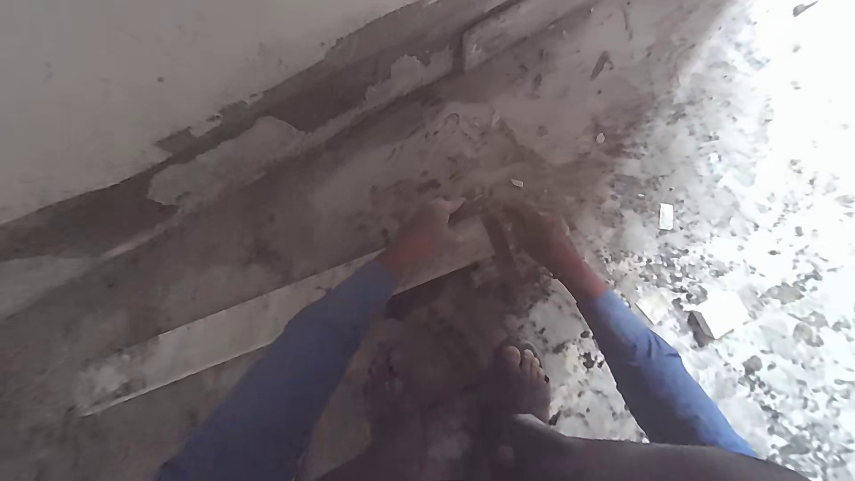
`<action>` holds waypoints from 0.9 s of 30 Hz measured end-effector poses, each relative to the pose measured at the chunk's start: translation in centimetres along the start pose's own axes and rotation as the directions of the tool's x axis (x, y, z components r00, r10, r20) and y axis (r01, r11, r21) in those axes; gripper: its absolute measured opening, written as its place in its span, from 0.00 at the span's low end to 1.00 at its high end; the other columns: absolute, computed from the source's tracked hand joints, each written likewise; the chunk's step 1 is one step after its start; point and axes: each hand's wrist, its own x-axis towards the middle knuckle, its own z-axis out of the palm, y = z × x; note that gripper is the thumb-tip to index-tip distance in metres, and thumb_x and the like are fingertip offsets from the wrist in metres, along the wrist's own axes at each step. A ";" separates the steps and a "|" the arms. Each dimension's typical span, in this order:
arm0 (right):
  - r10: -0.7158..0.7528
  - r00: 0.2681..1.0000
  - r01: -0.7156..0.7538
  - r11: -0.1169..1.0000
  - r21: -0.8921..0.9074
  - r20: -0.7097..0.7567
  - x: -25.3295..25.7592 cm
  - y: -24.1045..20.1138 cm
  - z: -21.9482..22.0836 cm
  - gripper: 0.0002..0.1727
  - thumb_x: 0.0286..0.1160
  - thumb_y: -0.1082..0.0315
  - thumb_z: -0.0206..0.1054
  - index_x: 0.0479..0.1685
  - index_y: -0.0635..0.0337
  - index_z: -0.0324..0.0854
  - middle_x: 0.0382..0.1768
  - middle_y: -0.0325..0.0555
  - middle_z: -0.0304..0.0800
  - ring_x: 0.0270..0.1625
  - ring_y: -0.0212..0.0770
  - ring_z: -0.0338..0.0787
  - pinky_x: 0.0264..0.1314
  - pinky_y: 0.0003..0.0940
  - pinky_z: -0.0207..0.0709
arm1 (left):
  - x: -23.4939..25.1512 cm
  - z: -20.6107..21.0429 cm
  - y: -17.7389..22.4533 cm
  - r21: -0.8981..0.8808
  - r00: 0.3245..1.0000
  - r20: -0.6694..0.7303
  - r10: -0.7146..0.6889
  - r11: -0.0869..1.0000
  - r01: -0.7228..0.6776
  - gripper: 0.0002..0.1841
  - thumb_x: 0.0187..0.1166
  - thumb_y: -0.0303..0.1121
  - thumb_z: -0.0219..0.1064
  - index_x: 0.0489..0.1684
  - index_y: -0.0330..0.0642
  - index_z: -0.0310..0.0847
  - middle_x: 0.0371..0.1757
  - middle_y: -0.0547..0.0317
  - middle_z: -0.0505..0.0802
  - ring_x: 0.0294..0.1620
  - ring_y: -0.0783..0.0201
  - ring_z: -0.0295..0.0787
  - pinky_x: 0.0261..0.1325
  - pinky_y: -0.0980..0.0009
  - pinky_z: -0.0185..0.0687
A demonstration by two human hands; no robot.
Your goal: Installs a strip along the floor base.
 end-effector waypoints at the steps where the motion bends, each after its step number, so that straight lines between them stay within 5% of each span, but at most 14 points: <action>1: -0.015 1.000 0.015 1.000 -0.001 -0.014 0.0 0.2 0.1 0.16 0.89 0.61 0.58 0.63 0.54 0.88 0.48 0.52 0.95 0.48 0.54 0.95 0.52 0.59 0.86 | 0.0 0.0 0.1 -0.005 1.000 -0.004 -0.004 1.000 0.004 0.45 0.65 0.37 0.84 0.89 0.60 0.66 0.76 0.45 0.83 0.75 0.46 0.82 0.74 0.42 0.79; 5: -0.133 0.987 0.135 0.991 0.015 -0.086 0.0 1.4 0.7 0.12 0.84 0.66 0.63 0.56 0.56 0.90 0.50 0.51 0.94 0.49 0.52 0.95 0.53 0.56 0.87 | 0.3 0.2 0.1 0.007 1.000 -0.011 -0.002 1.000 0.002 0.44 0.65 0.36 0.84 0.88 0.60 0.67 0.76 0.44 0.83 0.75 0.45 0.81 0.73 0.41 0.78; 14: -0.147 0.986 0.145 0.989 -0.030 -0.079 0.0 1.2 1.3 0.13 0.83 0.66 0.64 0.57 0.56 0.91 0.49 0.54 0.95 0.45 0.55 0.95 0.48 0.58 0.88 | 0.3 0.2 -0.2 0.036 1.000 -0.005 -0.027 0.999 0.027 0.45 0.66 0.37 0.83 0.89 0.63 0.65 0.75 0.47 0.83 0.74 0.47 0.82 0.72 0.43 0.80; 18: -0.225 0.970 0.215 0.971 -0.105 -0.089 -0.3 1.3 1.2 0.14 0.80 0.70 0.65 0.58 0.58 0.91 0.46 0.56 0.94 0.43 0.55 0.95 0.44 0.55 0.88 | -0.9 -0.2 0.9 -0.007 1.000 -0.022 -0.018 1.000 0.017 0.43 0.67 0.35 0.83 0.88 0.55 0.68 0.76 0.44 0.82 0.74 0.44 0.81 0.73 0.42 0.78; 22: -0.097 0.986 0.114 0.986 -0.118 0.136 -1.7 -0.5 -1.0 0.14 0.81 0.70 0.64 0.60 0.62 0.89 0.52 0.59 0.93 0.54 0.60 0.93 0.57 0.60 0.84 | -1.5 -0.5 1.5 -0.018 0.999 -0.043 -0.014 1.000 0.013 0.42 0.66 0.33 0.84 0.87 0.51 0.69 0.76 0.42 0.82 0.73 0.42 0.81 0.72 0.42 0.78; 25: 0.036 0.902 0.067 0.973 -0.223 0.429 -2.1 -2.5 -3.7 0.14 0.83 0.73 0.59 0.60 0.61 0.86 0.55 0.59 0.90 0.57 0.60 0.91 0.60 0.60 0.82 | -1.1 -0.6 1.3 0.008 0.999 -0.035 -0.001 1.000 0.001 0.42 0.67 0.35 0.84 0.87 0.52 0.69 0.75 0.39 0.83 0.74 0.39 0.80 0.73 0.40 0.77; 27: 0.024 0.917 0.064 0.976 -0.206 0.398 -2.6 -2.3 -4.0 0.17 0.83 0.74 0.58 0.64 0.59 0.86 0.56 0.58 0.91 0.57 0.60 0.91 0.61 0.59 0.82 | -0.2 0.0 0.4 0.033 1.000 -0.016 0.000 0.999 0.000 0.44 0.66 0.38 0.84 0.88 0.56 0.68 0.75 0.42 0.83 0.75 0.43 0.80 0.75 0.43 0.77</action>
